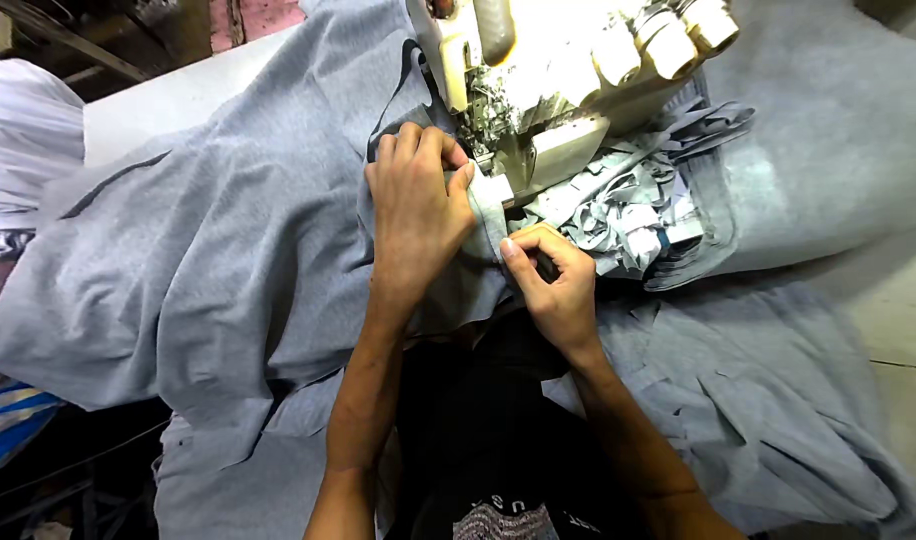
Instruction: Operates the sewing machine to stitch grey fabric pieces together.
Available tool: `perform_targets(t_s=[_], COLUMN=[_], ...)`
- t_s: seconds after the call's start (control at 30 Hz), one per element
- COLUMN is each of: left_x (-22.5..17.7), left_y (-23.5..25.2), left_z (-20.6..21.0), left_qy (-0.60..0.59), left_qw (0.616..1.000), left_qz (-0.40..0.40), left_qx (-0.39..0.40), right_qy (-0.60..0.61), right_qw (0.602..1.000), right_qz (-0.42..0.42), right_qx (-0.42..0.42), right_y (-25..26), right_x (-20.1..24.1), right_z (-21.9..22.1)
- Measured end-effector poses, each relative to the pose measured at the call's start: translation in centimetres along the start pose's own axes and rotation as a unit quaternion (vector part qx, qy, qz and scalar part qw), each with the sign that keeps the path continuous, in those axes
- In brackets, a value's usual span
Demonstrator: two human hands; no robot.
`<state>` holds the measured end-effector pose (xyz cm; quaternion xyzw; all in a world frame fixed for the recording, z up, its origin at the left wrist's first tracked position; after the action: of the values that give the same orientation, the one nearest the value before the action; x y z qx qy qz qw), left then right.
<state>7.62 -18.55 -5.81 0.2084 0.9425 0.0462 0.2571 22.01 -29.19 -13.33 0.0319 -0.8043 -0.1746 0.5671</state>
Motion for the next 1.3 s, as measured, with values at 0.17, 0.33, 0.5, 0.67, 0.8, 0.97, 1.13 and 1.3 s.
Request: perform_targets(t_s=[0.17, 0.33, 0.5, 0.67, 0.8, 0.97, 1.13, 1.3], left_x=[0.1, 0.2, 0.1, -0.2, -0.4, -1.7, -2.1, -1.8], left_y=[0.0, 0.1, 0.2, 0.3, 0.3, -2.8, -4.7, -6.6], left_z=[0.1, 0.1, 0.4, 0.5, 0.6, 0.2, 0.8, 2.8], left_qy=[-0.004, -0.013, 0.001, 0.024, 0.037, 0.1, 0.129, 0.157], left_qw=[1.0, 1.0, 1.0, 0.999, 0.998, 0.99, 0.982, 0.985], left_qz=[0.001, 0.008, -0.01, -0.022, -0.028, 0.06, 0.057, 0.028], left_qx=[-0.006, -0.009, -0.011, -0.023, -0.035, -0.08, -0.124, -0.062], right_qy=[0.002, -0.003, -0.007, -0.017, -0.018, -0.015, -0.016, -0.018], right_qw=[1.0, 1.0, 1.0, 1.0, 1.0, 0.999, 0.999, 0.999], right_qz=[-0.008, -0.01, -0.011, -0.014, -0.016, -0.012, -0.004, 0.001], right_qx=[-0.001, -0.002, -0.007, -0.013, -0.015, -0.029, -0.036, -0.034], right_y=[0.1, 0.1, 0.0, 0.0, 0.1, -0.1, -0.4, -0.5], right_x=[0.2, 0.4, 0.5, 0.8, 0.7, 0.7, 0.4, 0.2], right_z=[-0.1, -0.2, -0.3, -0.4, -0.4, -0.3, -0.4, -0.5])
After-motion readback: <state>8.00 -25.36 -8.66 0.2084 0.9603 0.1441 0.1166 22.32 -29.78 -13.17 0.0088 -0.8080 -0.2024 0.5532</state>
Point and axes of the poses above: each hand's wrist, its own y-axis towards the middle knuckle, its own z-axis out of the palm, x = y × z, the point moved 4 cm from there along y, towards the middle knuckle, and after that the axes turned 6 degrees about x, right-handed, at the moved point
